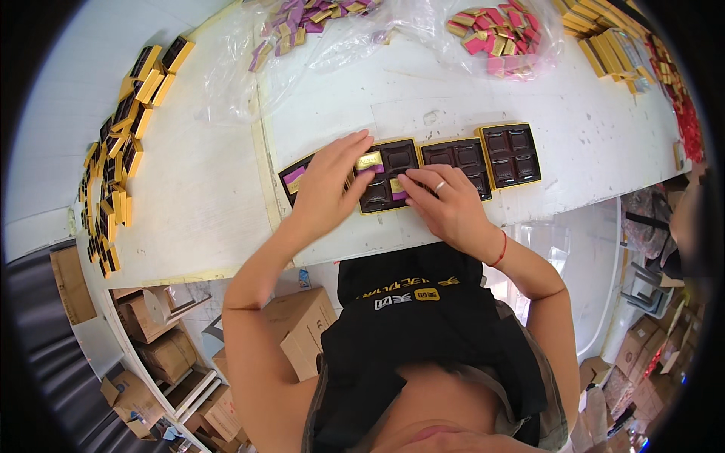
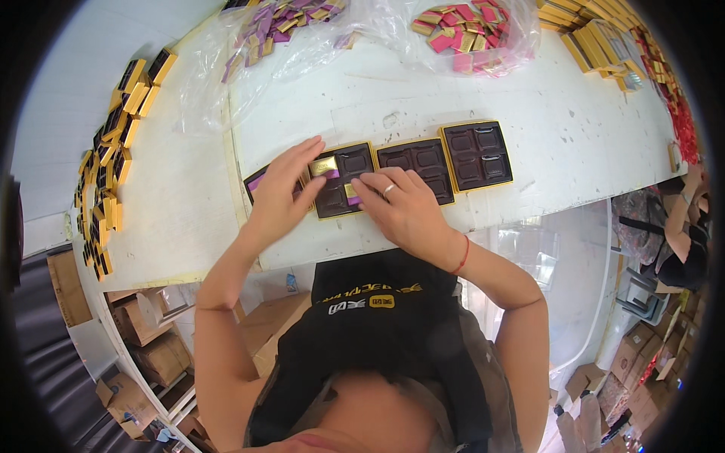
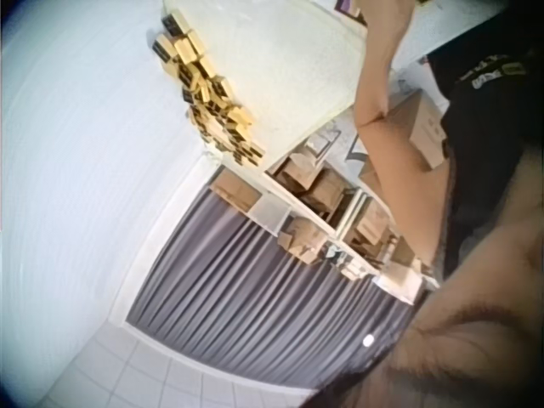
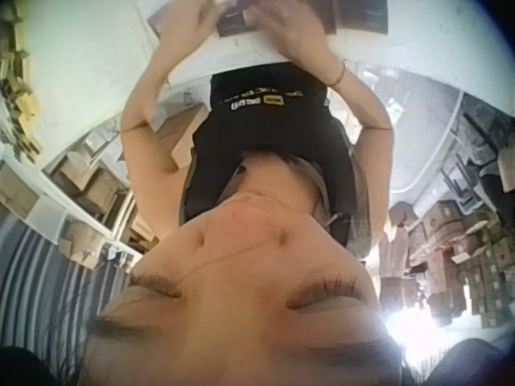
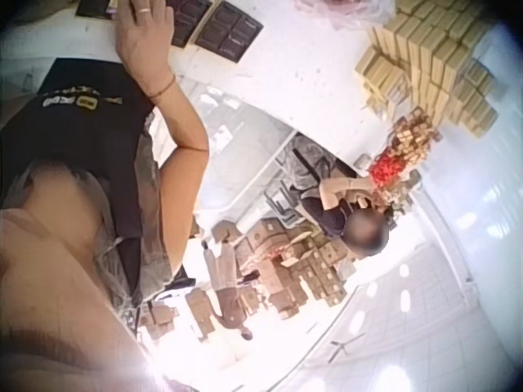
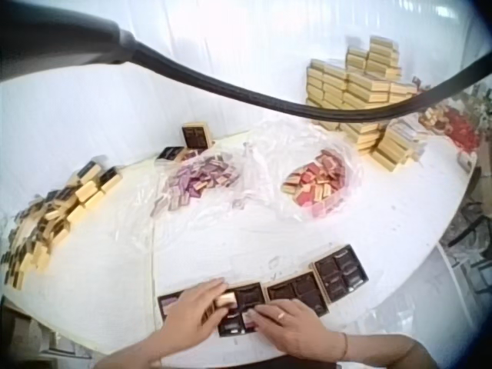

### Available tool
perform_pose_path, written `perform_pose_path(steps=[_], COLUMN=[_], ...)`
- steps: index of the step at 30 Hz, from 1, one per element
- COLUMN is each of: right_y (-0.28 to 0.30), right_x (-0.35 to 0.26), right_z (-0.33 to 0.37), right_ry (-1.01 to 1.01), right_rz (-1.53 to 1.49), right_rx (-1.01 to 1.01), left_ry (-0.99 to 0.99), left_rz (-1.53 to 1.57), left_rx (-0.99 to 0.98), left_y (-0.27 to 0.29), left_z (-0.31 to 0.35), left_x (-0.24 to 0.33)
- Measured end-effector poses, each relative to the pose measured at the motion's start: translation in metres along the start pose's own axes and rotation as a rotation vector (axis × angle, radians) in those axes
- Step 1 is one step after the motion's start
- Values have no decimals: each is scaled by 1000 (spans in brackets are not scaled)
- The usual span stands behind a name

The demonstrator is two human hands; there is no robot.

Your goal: The person assembles makeup palettes by placing small colored blocks into black trays, then covers them with clear plastic lids. The person stacks the completed palettes on the table.

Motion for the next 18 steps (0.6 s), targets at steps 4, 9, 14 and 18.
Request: perform_pose_path(steps=[4,9,14,18], right_y=[-6,-9,3,-22], right_x=[-9,-9,2,23], right_z=[17,19,-20,-128], right_ry=[85,237,190,114], right_rz=[131,150,-148,-348], right_rx=[-85,-193,-237,-41], left_ry=[-153,-167,16,54], left_rz=[-258,-335,-154,-64], left_rx=[-118,-148,-70,345], left_y=[-22,-26,0,45], left_z=[37,41,2,-90], left_x=[20,23,-2,-94])
Point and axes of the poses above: each hand's wrist, its own z-axis away from the middle knuckle, its own y-axis out of the back of the hand, x = y × z, the point moved 7 cm from there along -z, towards the middle knuckle, and after that the axes turned 12 degrees about x, right-handed, at the moved point
